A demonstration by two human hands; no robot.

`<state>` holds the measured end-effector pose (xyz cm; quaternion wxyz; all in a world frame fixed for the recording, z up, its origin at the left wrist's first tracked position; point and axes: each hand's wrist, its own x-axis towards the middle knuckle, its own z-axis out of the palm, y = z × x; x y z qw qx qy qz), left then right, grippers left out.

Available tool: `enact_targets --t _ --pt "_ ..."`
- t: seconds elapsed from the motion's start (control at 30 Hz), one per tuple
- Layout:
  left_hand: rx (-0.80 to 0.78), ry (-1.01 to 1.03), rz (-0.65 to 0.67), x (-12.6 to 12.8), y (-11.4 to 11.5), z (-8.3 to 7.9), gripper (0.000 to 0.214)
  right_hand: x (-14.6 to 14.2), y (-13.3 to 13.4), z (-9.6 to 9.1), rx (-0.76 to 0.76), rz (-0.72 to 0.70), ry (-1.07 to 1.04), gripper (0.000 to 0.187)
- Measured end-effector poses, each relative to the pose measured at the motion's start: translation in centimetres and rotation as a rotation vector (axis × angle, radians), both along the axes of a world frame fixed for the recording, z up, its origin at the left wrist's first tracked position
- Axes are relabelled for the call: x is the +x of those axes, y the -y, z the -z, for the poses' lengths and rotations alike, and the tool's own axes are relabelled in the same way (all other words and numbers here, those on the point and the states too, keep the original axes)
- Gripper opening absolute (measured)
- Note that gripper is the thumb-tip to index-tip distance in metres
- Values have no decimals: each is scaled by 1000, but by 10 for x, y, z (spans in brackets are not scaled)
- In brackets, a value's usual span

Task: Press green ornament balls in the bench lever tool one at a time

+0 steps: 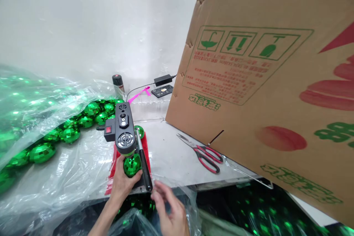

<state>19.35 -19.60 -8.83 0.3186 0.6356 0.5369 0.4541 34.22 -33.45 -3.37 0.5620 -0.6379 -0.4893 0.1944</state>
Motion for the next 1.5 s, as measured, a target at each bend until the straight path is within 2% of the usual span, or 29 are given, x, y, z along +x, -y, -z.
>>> enact_targets --t 0.07,0.2,0.3,0.43,0.53,0.63,0.8,1.03,1.23,1.5 --pt "-62 51 30 3 -1 2 77 17 -11 -23 218 22 162 30" --pt "-110 88 25 4 1 5 80 22 -38 -60 531 5 349 49" --pt "-122 86 21 5 2 6 79 13 -58 -82 640 -68 369 50" --pt "-119 85 23 6 2 8 83 1 -77 -102 641 -208 365 25" --pt "-95 58 36 4 3 9 83 -10 -82 -96 651 -143 292 33" --pt "-70 16 59 2 4 11 80 -18 -81 -77 651 -77 169 33" --pt "-82 -9 59 4 5 12 80 -20 -77 -55 656 -75 96 33" --pt "-74 -20 60 4 6 6 78 -21 -78 -53 661 -18 80 33" --pt "-65 -31 41 5 5 1 77 -20 -79 -49 641 -23 94 34" --pt "-22 -43 41 8 4 2 74 -21 -78 -49 645 -38 59 33"
